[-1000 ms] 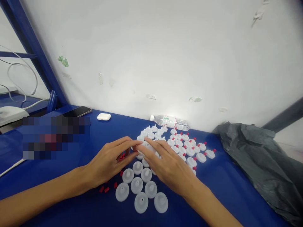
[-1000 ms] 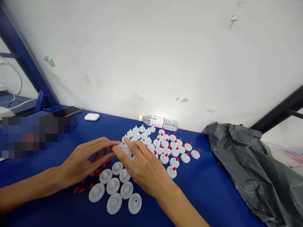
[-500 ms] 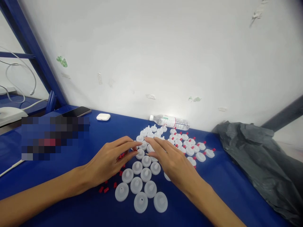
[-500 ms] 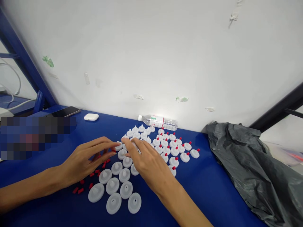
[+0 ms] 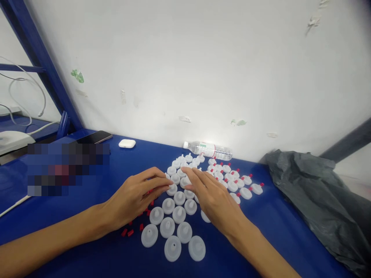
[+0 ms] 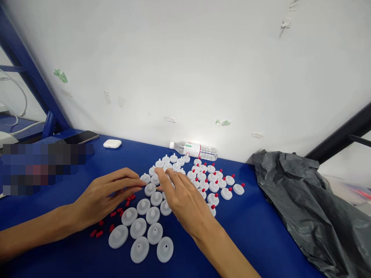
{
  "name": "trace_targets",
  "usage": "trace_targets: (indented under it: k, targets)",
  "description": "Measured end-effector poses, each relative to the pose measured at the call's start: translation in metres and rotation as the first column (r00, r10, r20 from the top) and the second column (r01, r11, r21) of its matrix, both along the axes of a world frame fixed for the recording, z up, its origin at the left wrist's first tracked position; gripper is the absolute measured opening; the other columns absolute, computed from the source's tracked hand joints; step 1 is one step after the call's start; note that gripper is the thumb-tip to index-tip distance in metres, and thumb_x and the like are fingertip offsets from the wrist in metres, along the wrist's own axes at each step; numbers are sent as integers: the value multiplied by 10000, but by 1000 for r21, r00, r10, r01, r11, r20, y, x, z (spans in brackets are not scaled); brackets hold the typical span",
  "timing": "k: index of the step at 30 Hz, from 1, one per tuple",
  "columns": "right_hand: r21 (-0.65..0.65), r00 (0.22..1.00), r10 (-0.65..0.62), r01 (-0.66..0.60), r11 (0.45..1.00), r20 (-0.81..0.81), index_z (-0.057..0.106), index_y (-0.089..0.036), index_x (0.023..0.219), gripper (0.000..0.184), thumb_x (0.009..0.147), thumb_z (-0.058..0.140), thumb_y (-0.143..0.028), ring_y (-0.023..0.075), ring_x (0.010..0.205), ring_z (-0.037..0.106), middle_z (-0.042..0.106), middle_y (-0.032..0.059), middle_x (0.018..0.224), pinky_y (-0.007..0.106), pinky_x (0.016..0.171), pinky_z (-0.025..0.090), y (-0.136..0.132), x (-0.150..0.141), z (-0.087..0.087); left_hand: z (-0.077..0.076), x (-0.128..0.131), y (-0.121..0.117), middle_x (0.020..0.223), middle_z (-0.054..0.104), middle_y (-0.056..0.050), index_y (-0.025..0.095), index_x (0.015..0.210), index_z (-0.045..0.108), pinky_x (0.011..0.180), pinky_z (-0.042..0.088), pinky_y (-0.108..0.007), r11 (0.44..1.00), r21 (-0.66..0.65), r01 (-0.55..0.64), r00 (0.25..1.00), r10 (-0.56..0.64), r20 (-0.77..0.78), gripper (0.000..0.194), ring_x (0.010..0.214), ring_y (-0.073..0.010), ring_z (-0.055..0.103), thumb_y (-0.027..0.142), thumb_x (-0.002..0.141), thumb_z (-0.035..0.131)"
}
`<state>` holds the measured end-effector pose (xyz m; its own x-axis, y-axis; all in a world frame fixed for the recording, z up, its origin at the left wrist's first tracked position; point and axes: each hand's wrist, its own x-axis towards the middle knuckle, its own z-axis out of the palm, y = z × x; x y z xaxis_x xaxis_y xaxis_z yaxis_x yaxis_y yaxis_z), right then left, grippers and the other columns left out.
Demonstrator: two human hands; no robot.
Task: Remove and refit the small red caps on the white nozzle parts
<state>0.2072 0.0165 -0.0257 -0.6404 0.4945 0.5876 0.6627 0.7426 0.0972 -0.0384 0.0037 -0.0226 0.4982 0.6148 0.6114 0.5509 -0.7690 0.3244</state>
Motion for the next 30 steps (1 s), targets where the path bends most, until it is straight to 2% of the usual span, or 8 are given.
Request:
trace_targets:
  k: [7,12,15,18,22,25,27,30]
  targets:
    - [-9,997,-71,71,997,-29,414,-138,1455,515,955,481,-35,286,1162,634,628,204,1282,465,919,583,3,2,-7,5,2,-3,989,659,-26,219,1061,663,662,542,-179,999,-49,-23,999,25,38,170,718,-80,617,254,1005,507]
    - [1,997,-52,52,999,-48,416,-169,1464,511,968,505,-82,271,1112,654,633,175,1277,415,859,602,5,4,-2,6,2,-4,987,640,-4,225,1057,647,649,521,-155,997,-68,-20,999,22,32,136,693,-59,596,231,997,524]
    - [-64,987,-86,78,995,-134,459,-206,1423,430,997,481,-146,256,1064,672,643,136,1265,391,796,612,6,5,5,6,1,-3,994,640,-6,219,1066,646,636,512,-151,998,-62,-18,1000,19,18,144,688,-56,591,231,1000,519]
    - [-132,960,-127,96,987,-250,485,-230,1375,356,1023,439,-207,242,1058,674,629,114,1277,395,822,602,9,8,11,4,1,-2,1002,644,-14,211,1070,649,628,507,-155,998,-56,-27,1000,26,-10,159,700,-61,595,243,1005,508]
    - [-264,887,-181,70,962,-425,538,-267,1278,279,1026,422,-241,211,1051,671,606,77,1279,367,845,584,12,14,14,2,1,-2,1017,645,-25,208,1090,644,626,501,-160,999,-40,-25,999,24,-34,168,742,-73,609,239,1008,501]
    - [-415,791,-255,1,910,-557,574,-257,1154,194,1006,487,-347,212,1002,686,648,62,1194,340,782,585,15,18,15,0,1,-1,1023,641,-24,207,1102,636,650,503,-158,999,-32,-16,999,15,-38,161,773,-73,616,218,1004,509]
    - [-503,728,-319,-41,863,-607,576,-243,1074,220,994,497,-432,216,943,699,669,67,1157,336,738,580,17,20,15,0,1,-1,1023,638,-20,206,1101,635,655,502,-158,1000,-23,-16,999,15,-45,157,767,-68,615,213,1002,514]
    - [-572,664,-372,-104,813,-649,569,-242,1032,288,990,467,-507,217,920,699,660,77,1212,360,768,569,21,22,16,-1,0,-1,1021,637,-18,201,1100,635,621,490,-154,1000,5,-11,999,12,-51,156,724,-58,601,220,1003,514]
